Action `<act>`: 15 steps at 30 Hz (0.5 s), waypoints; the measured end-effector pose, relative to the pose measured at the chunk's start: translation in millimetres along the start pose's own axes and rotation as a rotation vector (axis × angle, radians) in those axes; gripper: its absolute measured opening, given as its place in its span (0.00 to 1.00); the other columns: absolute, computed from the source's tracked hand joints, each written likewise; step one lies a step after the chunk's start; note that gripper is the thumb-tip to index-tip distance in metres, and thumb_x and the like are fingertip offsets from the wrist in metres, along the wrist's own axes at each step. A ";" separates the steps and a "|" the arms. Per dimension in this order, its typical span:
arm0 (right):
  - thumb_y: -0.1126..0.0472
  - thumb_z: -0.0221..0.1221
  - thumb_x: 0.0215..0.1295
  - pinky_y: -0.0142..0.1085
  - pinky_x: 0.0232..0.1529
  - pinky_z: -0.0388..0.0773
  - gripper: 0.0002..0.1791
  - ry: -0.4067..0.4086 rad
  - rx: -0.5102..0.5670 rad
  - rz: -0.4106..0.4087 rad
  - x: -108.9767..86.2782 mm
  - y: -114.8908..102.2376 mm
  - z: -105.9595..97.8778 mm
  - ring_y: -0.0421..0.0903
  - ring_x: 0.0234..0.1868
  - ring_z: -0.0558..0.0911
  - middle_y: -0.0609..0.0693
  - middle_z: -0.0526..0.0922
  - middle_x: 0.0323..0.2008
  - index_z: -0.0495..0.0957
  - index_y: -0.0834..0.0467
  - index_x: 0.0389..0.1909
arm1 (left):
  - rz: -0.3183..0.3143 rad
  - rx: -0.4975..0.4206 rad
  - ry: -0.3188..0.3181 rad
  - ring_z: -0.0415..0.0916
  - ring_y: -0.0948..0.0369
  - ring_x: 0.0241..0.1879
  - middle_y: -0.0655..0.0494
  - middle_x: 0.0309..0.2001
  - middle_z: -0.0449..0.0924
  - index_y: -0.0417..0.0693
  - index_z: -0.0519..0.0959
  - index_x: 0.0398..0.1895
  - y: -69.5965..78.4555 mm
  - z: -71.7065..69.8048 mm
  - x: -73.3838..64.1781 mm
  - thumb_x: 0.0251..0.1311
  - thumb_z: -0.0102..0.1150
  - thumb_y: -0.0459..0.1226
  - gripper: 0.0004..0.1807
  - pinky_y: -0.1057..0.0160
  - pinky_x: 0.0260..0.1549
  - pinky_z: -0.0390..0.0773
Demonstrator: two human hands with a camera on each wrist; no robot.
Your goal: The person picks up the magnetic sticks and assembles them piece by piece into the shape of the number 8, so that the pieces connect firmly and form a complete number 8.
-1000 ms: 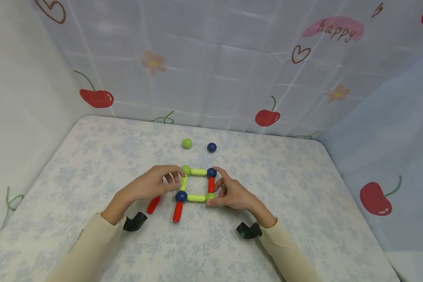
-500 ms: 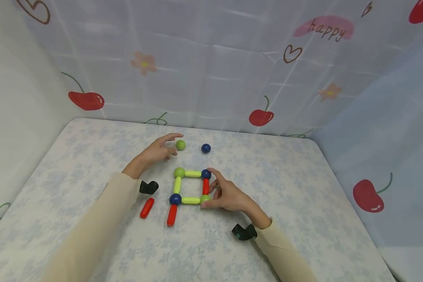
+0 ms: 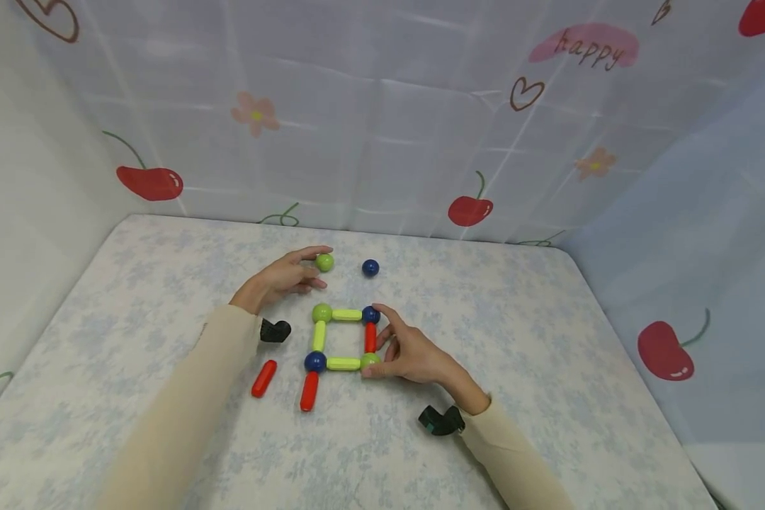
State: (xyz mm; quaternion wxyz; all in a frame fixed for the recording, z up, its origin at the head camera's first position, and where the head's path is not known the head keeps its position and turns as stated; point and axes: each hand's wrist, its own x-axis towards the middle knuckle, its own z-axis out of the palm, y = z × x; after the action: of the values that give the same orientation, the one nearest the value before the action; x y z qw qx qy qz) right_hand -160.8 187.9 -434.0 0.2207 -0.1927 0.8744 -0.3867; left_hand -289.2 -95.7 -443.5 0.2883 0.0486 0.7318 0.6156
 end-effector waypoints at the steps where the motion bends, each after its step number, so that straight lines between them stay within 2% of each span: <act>1: 0.50 0.74 0.56 0.35 0.36 0.78 0.59 -0.001 -0.001 -0.005 0.2 0.3 0.0 0.41 0.31 0.80 0.54 0.79 0.48 0.44 0.48 0.80 | 0.005 0.002 -0.001 0.79 0.60 0.47 0.51 0.76 0.53 0.66 0.61 0.76 -0.3 0.8 -0.1 0.77 0.41 0.32 0.29 0.66 0.42 0.75; 8: 0.50 0.74 0.56 0.35 0.36 0.78 0.60 0.001 -0.012 -0.010 0.2 1.5 -0.6 0.41 0.31 0.80 0.53 0.79 0.48 0.43 0.48 0.80 | 0.074 0.051 0.017 0.78 0.58 0.46 0.46 0.60 0.67 0.47 0.69 0.70 -3.7 6.9 -3.3 0.74 0.48 0.31 0.22 0.64 0.42 0.78; 11: 0.49 0.74 0.56 0.35 0.36 0.79 0.59 -0.002 -0.016 -0.012 -0.2 0.8 -0.3 0.41 0.31 0.81 0.53 0.79 0.48 0.43 0.48 0.80 | 0.078 0.064 0.041 0.78 0.58 0.44 0.45 0.55 0.69 0.44 0.72 0.66 -5.4 7.9 -7.2 0.72 0.52 0.29 0.20 0.64 0.42 0.80; 15: 0.50 0.74 0.56 0.35 0.37 0.79 0.59 0.005 -0.018 -0.010 -1.1 -0.9 -0.1 0.41 0.32 0.81 0.53 0.79 0.48 0.44 0.49 0.80 | 0.078 0.170 0.068 0.79 0.57 0.42 0.44 0.57 0.69 0.45 0.74 0.63 -2.6 7.2 -17.1 0.72 0.53 0.31 0.18 0.62 0.44 0.81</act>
State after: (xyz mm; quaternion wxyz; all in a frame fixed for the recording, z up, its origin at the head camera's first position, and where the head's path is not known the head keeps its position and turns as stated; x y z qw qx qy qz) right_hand -159.8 187.9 -432.9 0.2148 -0.1982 0.8773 -0.3807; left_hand -270.9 -97.3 -440.2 0.2337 0.0804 0.7882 0.5636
